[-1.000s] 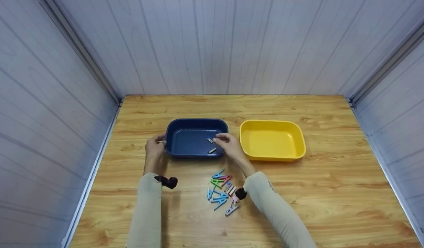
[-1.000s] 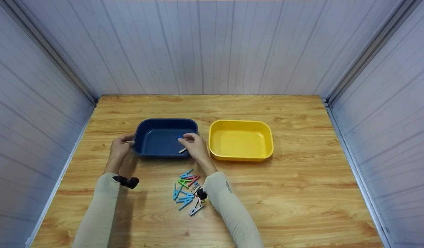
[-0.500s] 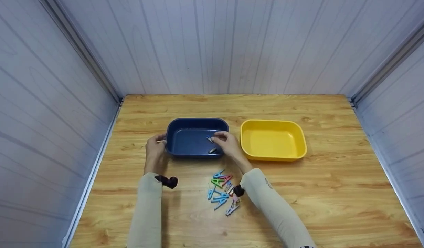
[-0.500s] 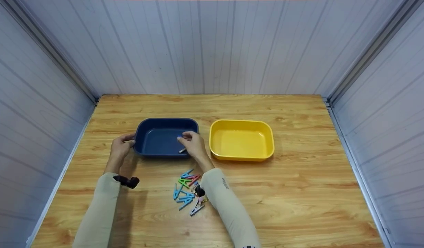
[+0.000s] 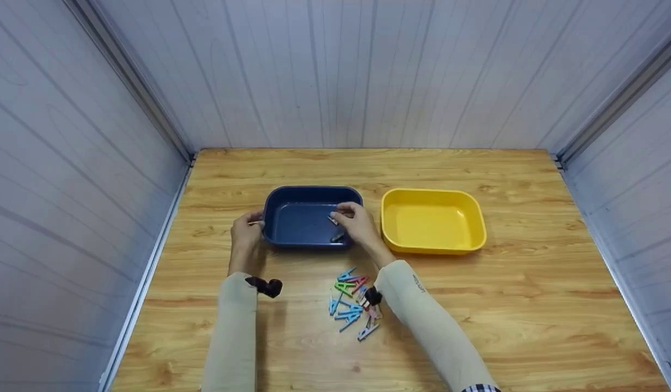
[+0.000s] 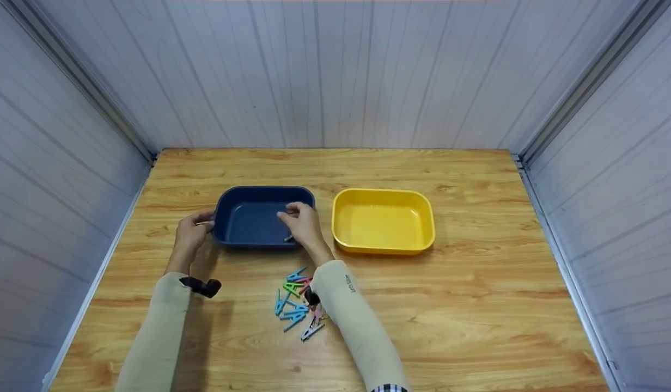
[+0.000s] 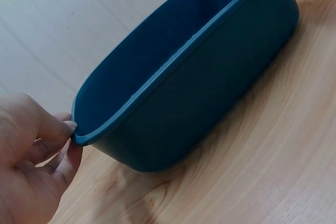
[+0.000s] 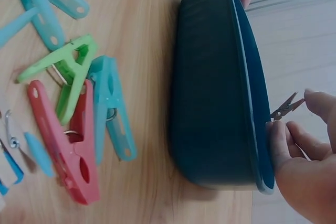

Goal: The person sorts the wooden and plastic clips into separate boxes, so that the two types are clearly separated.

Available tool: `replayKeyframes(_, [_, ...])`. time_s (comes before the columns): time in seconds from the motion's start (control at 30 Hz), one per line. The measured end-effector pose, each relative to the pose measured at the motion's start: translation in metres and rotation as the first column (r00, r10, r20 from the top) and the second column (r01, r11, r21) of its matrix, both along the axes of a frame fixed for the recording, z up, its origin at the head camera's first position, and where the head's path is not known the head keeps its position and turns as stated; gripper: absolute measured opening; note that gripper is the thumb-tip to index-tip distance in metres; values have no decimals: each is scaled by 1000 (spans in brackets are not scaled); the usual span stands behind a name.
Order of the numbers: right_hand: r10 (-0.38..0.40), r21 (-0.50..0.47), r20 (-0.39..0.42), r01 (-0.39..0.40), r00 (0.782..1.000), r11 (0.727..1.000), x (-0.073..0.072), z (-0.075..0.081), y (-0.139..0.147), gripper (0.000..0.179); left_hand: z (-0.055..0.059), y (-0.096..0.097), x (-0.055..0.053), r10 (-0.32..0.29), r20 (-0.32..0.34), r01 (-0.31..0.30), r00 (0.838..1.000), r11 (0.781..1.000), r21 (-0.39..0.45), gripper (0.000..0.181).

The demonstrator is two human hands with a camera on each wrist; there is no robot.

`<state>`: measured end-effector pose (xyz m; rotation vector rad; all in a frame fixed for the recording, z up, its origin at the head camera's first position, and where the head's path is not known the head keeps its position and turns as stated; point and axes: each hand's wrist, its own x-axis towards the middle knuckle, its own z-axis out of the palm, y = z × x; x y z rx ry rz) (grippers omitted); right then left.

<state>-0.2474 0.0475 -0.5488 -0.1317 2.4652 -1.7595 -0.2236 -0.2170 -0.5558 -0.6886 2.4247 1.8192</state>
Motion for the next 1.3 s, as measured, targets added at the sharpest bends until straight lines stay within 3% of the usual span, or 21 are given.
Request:
replayKeyframes(0.2, [-3, -10, 21, 3, 1000, 1000, -3, 2, -2, 37, 1, 2, 0, 47, 9, -48, 999, 990, 133, 36])
replayKeyframes(0.33, [-7, -15, 22, 7, 1000, 1000, -4, -1, -3, 37, 1, 3, 1, 51, 9, -52, 999, 986, 156, 37])
replayKeyframes(0.6, [-24, 3, -8, 24, 1000, 1000, -4, -4, 1, 33, 1, 1, 0, 18, 2, -18, 1000, 997, 71, 36])
replayKeyframes(0.83, [-16, 13, -23, 16, 1000, 1000, 0, -3, 5, 32, 3, 1, 1, 12, 19, -13, 1000, 996, 90, 34])
replayKeyframes(1.13, [8, -43, -17, -9, 1000, 999, 6, -1, 11, 33, 4, 1, 3, 27, 35, -32, 999, 990, 134, 34])
replayKeyframes(1.3, [24, -78, -28, -26, 999, 997, 10, -2, 15, 33, 4, 0, 2, 19, 30, -21, 999, 997, 77, 33])
